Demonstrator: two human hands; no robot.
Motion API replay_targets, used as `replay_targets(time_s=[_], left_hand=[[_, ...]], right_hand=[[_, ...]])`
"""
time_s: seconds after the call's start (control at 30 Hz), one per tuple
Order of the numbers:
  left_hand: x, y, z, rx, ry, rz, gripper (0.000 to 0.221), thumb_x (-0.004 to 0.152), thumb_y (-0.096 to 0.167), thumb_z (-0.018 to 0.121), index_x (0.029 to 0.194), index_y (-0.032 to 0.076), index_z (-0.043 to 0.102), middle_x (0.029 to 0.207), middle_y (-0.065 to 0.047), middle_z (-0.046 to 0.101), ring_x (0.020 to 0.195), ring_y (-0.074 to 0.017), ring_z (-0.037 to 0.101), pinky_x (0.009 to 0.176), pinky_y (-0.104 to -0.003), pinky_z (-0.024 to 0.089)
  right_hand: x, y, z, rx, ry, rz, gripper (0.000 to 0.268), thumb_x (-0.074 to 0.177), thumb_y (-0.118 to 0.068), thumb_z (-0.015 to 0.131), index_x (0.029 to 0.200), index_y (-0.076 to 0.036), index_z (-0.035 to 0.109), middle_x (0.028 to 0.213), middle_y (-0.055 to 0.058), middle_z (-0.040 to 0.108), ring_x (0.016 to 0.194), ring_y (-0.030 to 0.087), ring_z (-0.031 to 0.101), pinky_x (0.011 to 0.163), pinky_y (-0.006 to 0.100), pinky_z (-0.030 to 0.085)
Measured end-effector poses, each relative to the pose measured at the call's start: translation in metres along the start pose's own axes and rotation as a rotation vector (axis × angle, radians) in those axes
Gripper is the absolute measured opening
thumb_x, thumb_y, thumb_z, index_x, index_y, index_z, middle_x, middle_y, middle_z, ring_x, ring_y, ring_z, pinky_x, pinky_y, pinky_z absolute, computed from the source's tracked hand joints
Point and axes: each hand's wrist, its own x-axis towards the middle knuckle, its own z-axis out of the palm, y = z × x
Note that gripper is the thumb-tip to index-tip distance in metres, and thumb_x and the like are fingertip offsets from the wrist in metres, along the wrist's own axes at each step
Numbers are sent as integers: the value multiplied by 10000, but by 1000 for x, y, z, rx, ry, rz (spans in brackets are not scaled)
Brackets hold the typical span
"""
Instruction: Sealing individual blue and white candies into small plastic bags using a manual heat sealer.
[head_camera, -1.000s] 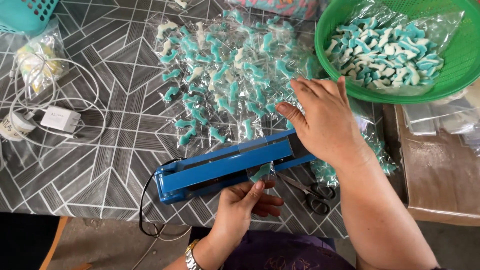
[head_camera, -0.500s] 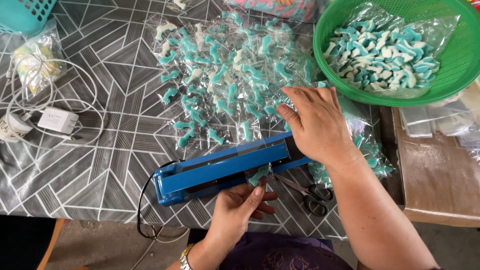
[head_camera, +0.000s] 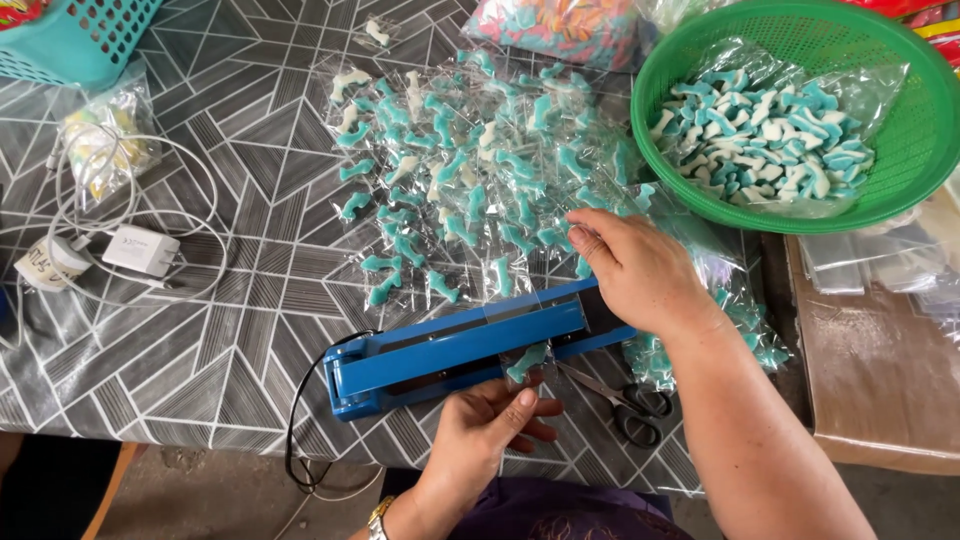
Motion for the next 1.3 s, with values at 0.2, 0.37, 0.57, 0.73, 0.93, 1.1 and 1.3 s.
replay_targets(time_s=[0.2,0.37,0.57,0.73,0.93,1.1,1.3], left_hand=[[2,-2,-5,63,-110,-15,679,893,356,686,1404,-86,624,1035,-198,825,842,-275,804,719,-339,693],[1,2,-6,72,-123,-42,640,909,319,691,1414,-66,605,1112,-176,824,827,-224,789,673,-299,662],[-2,6,-6,74,-154,-47,650,906,293,694,1463,-23,578,1103,-178,816,832,-218,783,791,-341,686],[-2,8,-7,106,-175,-4,639,929,301,666,1463,-33,555,1150,-167,810,875,-222,785,767,-329,679],[-1,11,-6,162,-178,15,600,920,336,663,1381,-48,643,1154,-148,821,865,-197,793,754,-301,670],[-2,11,-8,145,-176,0,589,948,309,640,1430,-26,603,1134,-149,819,885,-214,786,736,-310,650],[-2,13,-6,318,-77,90,370,934,349,659,1063,13,745,1054,-111,865,914,-197,824,822,-314,697]], right_hand=[[0,-3,-2,-1,-44,45,533,1035,-544,337,1487,-369,560,1426,-9,670,1259,342,638,949,539,523],[1,-5,-2,-1,-67,76,539,1026,-555,343,1484,-378,567,1438,-33,667,1280,330,632,974,534,518],[0,-11,-6,-3,-90,81,469,1048,-527,365,1324,-313,678,1160,-121,793,1009,246,721,833,460,518],[2,-11,-7,-11,-106,94,476,1039,-541,364,1334,-328,671,1177,-129,789,1016,247,724,820,460,518],[3,-4,-2,-27,-77,96,427,1060,-537,352,1254,-325,669,1116,-128,777,888,267,697,715,466,488],[4,-2,0,-50,-63,65,446,1054,-533,363,1297,-330,676,1089,-120,802,895,262,731,715,459,519],[5,4,4,-83,-13,6,480,1038,-549,394,1355,-306,660,1016,-28,815,890,314,733,736,485,526]])
